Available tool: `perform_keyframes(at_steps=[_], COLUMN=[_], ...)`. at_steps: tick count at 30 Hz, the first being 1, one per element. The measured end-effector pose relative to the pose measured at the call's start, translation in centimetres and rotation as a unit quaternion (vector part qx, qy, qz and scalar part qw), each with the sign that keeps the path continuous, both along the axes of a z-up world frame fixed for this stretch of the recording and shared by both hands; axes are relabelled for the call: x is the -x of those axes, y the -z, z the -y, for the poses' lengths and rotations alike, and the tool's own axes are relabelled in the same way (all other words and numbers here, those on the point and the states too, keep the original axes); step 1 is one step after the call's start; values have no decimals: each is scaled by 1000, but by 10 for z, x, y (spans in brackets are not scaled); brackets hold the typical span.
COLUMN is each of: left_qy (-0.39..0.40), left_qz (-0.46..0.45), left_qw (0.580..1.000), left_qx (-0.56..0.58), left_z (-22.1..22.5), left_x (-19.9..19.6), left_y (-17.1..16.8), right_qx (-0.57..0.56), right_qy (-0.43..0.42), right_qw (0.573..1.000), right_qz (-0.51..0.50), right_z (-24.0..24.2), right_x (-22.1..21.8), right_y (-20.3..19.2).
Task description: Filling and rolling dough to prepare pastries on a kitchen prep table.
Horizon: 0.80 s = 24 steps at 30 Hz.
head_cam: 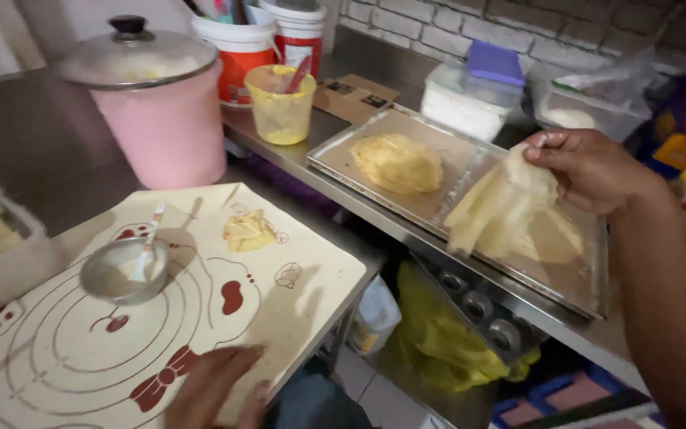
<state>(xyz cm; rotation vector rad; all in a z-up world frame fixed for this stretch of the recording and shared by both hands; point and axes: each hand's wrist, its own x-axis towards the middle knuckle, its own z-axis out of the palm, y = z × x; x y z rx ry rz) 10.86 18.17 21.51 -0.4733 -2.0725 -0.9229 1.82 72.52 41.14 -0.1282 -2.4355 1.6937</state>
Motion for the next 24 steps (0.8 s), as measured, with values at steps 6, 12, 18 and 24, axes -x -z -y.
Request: perform_keyframes(at_steps=[6,12,18,24], left_qy=[491,593,398,363], left_qz=[221,96,150,355], left_qw=[768,587,588,630], left_qx=[-346,-543,-688,-587], left_z=[-37,-24,51,107], left_x=[19,-20,-105,-144], left_y=[7,69,40,-1], right_qx=[31,213,275,417], right_qy=[-170,-305,-341,-381], right_qw=[984,928,879,793], right_qz=[-31,29,188,229], right_z=[136,272,325,351], right_x=[-16,-20,-21,-58], right_y=[-20,54,201,293])
